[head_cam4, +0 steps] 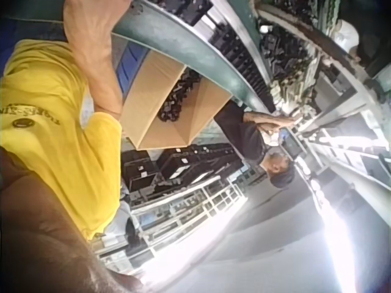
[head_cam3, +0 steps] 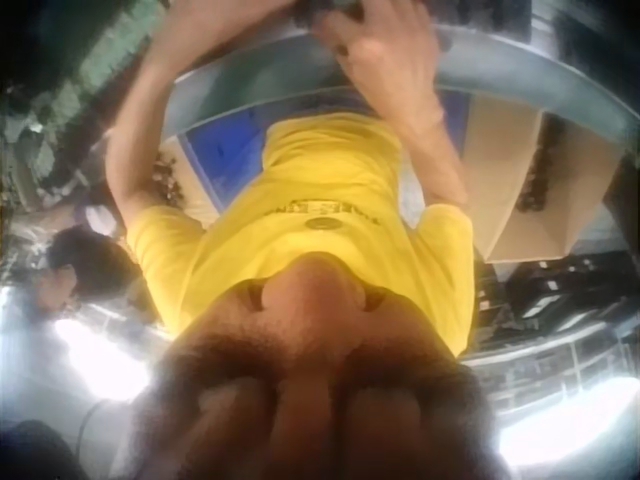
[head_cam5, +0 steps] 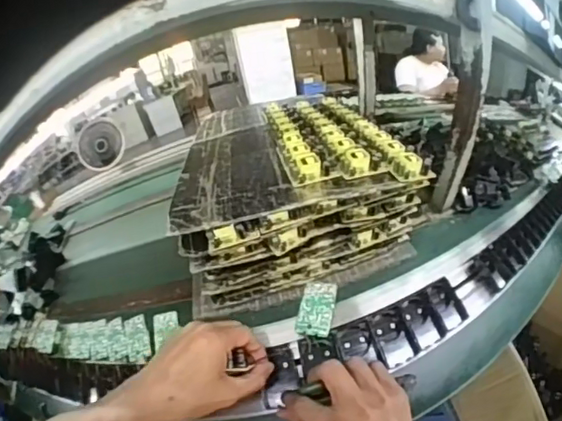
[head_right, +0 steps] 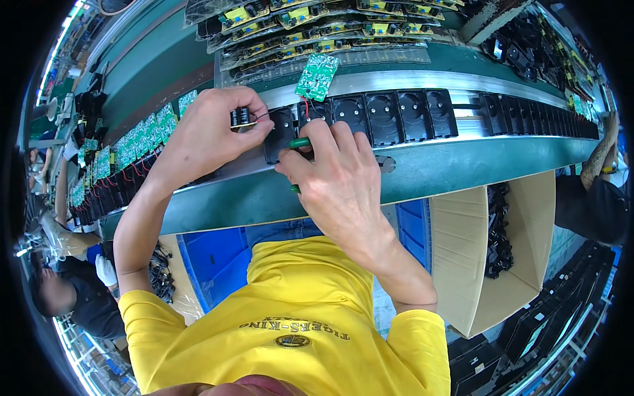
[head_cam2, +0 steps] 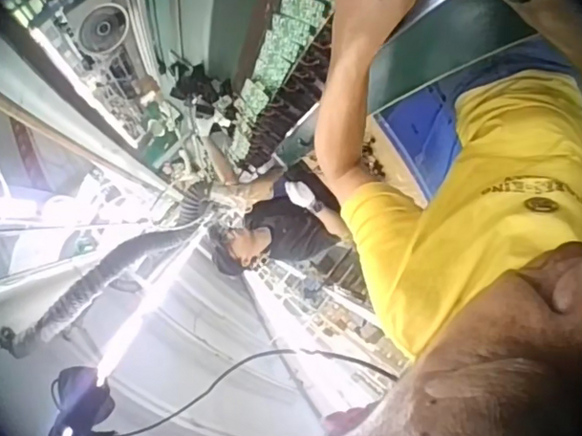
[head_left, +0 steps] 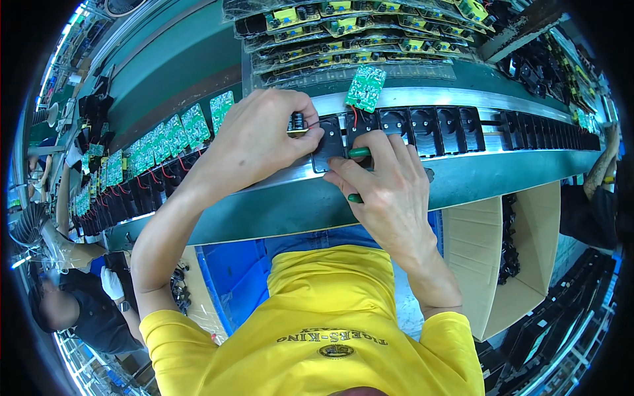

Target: Assembling electronic components and wiring onto printed circuit boards at a manual assembly station.

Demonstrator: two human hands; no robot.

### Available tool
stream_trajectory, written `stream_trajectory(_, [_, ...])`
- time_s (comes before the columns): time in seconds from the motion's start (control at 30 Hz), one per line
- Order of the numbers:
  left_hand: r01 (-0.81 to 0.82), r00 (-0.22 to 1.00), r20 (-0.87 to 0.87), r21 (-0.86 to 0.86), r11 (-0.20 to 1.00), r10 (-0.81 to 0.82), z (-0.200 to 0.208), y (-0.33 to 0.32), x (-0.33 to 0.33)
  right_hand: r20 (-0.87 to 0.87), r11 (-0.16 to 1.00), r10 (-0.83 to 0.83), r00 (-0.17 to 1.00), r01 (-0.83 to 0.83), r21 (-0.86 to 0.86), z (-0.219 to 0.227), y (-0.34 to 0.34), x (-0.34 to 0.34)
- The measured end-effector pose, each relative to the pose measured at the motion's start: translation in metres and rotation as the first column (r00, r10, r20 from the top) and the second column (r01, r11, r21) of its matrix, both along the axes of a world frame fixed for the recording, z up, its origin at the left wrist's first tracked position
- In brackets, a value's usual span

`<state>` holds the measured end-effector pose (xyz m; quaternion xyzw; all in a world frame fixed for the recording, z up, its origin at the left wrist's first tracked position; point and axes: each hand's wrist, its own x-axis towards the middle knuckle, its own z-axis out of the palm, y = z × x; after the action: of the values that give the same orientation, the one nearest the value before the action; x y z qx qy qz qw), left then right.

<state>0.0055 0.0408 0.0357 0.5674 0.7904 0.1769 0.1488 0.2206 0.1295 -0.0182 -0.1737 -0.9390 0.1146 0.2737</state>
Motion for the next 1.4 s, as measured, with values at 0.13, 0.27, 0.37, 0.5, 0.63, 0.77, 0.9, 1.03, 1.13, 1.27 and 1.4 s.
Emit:
stream_trajectory(0.13, [0.094,0.992,0.074,0.091,0.991,-0.101,0.0,-0.005,-0.008,-0.141,0.931,0.105,0.984,-0.147,-0.333,0.029,0.001,0.004])
stream_trajectory(0.27, [0.242,0.969,0.036,0.078,0.967,-0.245,-0.002,-0.014,-0.019,-0.607,0.458,-0.031,0.794,-0.529,-0.715,0.044,0.016,-0.011])
stream_trajectory(0.37, [0.336,0.942,-0.049,0.096,0.937,-0.332,-0.004,-0.012,-0.022,-0.746,0.273,-0.185,0.639,-0.696,-0.664,0.036,0.029,-0.038])
stream_trajectory(0.5, [0.438,0.882,-0.264,0.15,0.886,-0.392,-0.014,-0.012,-0.03,-0.731,0.286,-0.311,0.608,-0.673,-0.682,0.029,0.025,-0.084])
stream_trajectory(0.63, [0.439,0.878,-0.295,0.179,0.881,-0.377,-0.022,-0.012,-0.032,-0.745,0.144,-0.38,0.548,-0.761,-0.633,0.011,0.024,-0.099])
stream_trajectory(0.77, [0.46,0.871,-0.297,0.22,0.86,-0.39,-0.025,-0.011,-0.034,-0.714,0.132,-0.389,0.582,-0.732,-0.669,0.008,0.022,-0.103])
stream_trajectory(0.9, [0.488,0.865,-0.294,0.298,0.82,-0.407,-0.027,-0.011,-0.034,-0.687,0.153,-0.364,0.629,-0.688,-0.71,0.007,0.017,-0.111])
stream_trajectory(1.03, [0.477,0.875,-0.256,0.306,0.824,-0.411,-0.023,-0.005,-0.03,-0.719,0.223,-0.293,0.631,-0.686,-0.693,0.0,0.022,-0.111])
stream_trajectory(1.13, [0.452,0.888,-0.23,0.273,0.849,-0.398,-0.018,-0.004,-0.026,-0.761,0.216,-0.25,0.598,-0.732,-0.646,-0.006,0.026,-0.108])
stream_trajectory(1.27, [0.418,0.899,-0.246,0.244,0.875,-0.362,-0.017,-0.013,-0.021,-0.743,0.181,-0.291,0.602,-0.729,-0.661,0.012,0.028,-0.1])
stream_trajectory(1.4, [0.387,0.909,-0.262,0.236,0.892,-0.325,-0.006,-0.009,-0.008,-0.766,0.467,-0.117,0.633,-0.645,-0.604,0.043,0.015,-0.053])
